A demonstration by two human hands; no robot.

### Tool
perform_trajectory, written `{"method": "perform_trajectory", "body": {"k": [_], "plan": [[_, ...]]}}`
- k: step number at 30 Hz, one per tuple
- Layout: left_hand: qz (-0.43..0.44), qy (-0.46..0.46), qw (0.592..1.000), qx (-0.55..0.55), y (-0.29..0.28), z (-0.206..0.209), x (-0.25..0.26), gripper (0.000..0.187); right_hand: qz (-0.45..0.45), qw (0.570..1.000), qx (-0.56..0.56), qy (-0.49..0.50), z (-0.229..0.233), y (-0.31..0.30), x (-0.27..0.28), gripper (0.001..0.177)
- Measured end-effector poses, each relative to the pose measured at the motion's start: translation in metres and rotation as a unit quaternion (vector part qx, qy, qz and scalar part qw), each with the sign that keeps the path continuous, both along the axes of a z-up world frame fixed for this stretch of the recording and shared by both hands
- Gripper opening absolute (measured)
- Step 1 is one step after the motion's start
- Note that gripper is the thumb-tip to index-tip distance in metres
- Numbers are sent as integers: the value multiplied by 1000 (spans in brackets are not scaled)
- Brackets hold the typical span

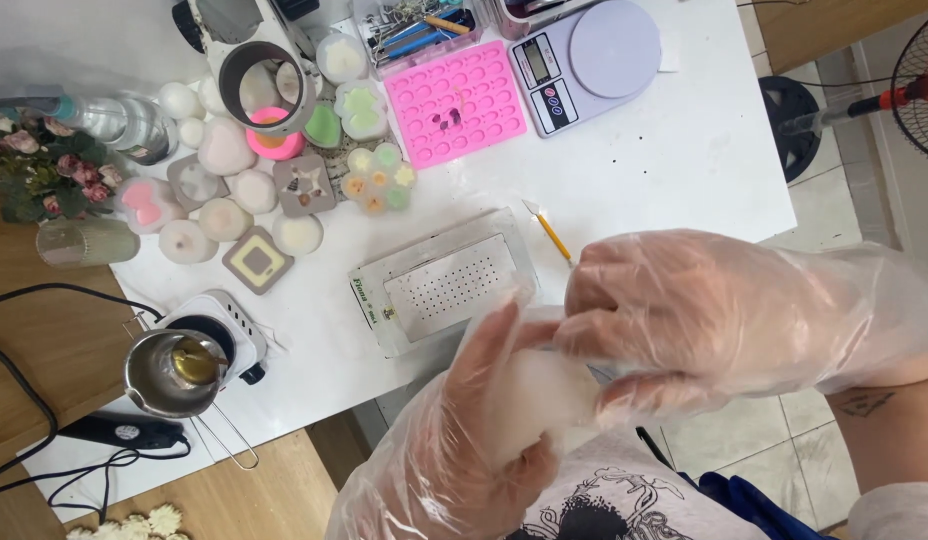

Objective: Preparing a silicone candle mold by using an awl to thread a wick through the bottom.

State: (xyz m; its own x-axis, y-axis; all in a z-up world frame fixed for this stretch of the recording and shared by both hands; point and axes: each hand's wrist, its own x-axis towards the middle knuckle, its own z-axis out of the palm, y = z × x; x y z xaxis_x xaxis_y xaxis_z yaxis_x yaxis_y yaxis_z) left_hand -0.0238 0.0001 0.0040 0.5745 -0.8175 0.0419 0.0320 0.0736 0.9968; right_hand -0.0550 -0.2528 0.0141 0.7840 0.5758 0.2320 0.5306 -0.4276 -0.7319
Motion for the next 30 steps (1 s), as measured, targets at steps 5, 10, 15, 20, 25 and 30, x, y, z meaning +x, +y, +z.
{"method": "perform_trajectory", "body": {"k": [5,10,15,20,25,30], "plan": [[-10,2,1000,5,1,5,-8,82,25,993,-48,-102,2,4,-5,38],[-3,-56,998,25,-2,15,-1,80,66,989,-30,-131,4,5,0,25],[-9,-29,999,30,8,-1,-10,82,8,995,94,-18,-40,3,-20,15],[-6,28,999,44,14,-10,-16,86,-117,984,122,62,-30,-1,-23,11],[9,-67,997,46,10,-16,-15,83,-8,997,2,-76,-6,8,-11,28],[30,-103,993,48,9,-14,-16,79,27,997,-39,-67,-17,5,-12,32]]}}
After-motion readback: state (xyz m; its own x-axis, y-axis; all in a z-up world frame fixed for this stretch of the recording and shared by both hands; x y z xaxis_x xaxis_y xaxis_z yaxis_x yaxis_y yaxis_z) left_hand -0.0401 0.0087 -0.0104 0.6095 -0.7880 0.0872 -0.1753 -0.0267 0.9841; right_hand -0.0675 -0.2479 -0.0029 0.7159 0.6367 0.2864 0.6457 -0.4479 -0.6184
